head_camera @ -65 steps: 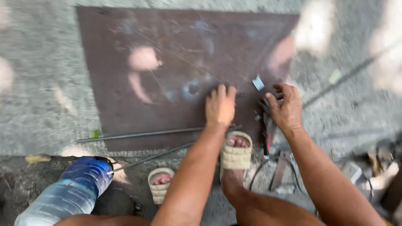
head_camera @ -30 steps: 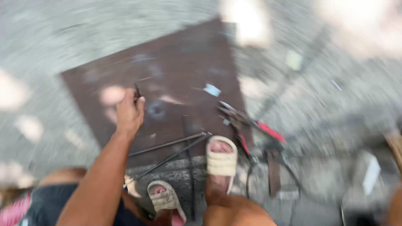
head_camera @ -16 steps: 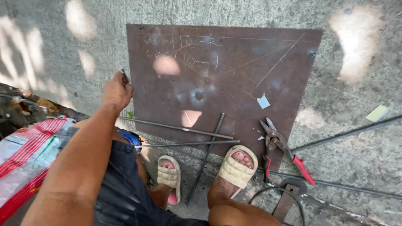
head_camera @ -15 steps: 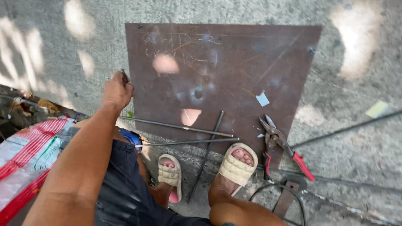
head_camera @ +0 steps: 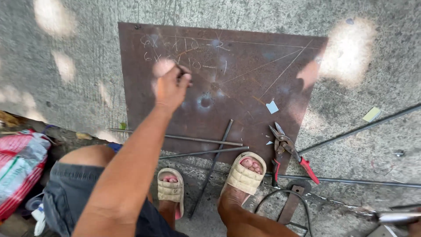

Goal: Marking and measuring a metal plate using soapstone, a square, and a hammer for layout

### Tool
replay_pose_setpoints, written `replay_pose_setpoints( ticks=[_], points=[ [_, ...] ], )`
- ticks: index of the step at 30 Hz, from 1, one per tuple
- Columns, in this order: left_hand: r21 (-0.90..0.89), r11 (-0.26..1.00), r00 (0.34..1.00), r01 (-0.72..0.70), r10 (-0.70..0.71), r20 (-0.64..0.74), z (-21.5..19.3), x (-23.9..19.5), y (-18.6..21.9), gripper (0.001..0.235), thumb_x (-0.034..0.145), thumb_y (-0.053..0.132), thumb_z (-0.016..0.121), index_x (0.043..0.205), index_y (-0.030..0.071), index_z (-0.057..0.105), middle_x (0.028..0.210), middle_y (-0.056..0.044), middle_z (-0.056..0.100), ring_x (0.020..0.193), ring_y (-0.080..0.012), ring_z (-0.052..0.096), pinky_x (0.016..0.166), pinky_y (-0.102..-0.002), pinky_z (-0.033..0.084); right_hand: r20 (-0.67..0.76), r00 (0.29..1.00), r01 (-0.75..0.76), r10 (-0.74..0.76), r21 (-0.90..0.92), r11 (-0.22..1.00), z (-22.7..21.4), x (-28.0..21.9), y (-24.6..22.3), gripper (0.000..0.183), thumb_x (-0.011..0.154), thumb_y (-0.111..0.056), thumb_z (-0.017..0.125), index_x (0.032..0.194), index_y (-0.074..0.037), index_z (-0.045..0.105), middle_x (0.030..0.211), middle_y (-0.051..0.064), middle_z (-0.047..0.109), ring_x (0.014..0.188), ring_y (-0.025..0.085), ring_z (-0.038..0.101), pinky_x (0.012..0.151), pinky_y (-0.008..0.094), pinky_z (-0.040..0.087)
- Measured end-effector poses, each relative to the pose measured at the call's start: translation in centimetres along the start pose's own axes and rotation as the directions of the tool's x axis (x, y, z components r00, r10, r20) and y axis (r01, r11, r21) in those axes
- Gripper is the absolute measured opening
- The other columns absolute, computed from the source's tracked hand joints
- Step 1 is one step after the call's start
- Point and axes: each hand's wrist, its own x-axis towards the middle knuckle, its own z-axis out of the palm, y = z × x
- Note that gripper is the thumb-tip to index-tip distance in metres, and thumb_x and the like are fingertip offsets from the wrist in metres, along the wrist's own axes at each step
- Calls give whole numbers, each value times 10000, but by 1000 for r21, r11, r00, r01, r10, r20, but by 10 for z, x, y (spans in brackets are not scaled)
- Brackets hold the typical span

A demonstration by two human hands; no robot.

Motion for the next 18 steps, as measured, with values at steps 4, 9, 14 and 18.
replay_pose_setpoints(
  ticks=[4,9,14,18],
  points=[
    [-312,949,998,51,-36,53,42,4,1,138,956,-9,641,1054,68,698,900,-68,722,724,-143,656,684,-289,553,-130,991,3,-14,-84,996,24,-29,-82,178,1259,192,586,1333,151,429,1031,267,705,814,303,751,688,340,660],
    [-274,962,998,-17,32,52,61,2,-6,64,901,140,701,960,115,709,841,50,739,686,-93,630,676,-264,524,79,959,-269,271,-24,963,69,-71,-188,265,1065,42,659,1319,61,586,905,202,609,662,288,575,549,438,531],
    [-195,980,996,36,-19,92,60,9,-17,53,916,186,695,967,193,708,793,94,726,593,-97,596,609,-296,486,617,722,-370,313,-38,928,138,-130,-249,99,941,-73,691,984,11,661,631,125,549,478,229,492,390,375,426],
    [-289,957,995,18,11,97,61,9,-16,87,917,217,681,974,160,714,842,75,730,673,-111,626,672,-296,508,662,703,-283,258,-72,956,166,-161,-282,127,866,-105,781,888,9,731,500,59,516,393,168,440,374,331,344]
  ],
)
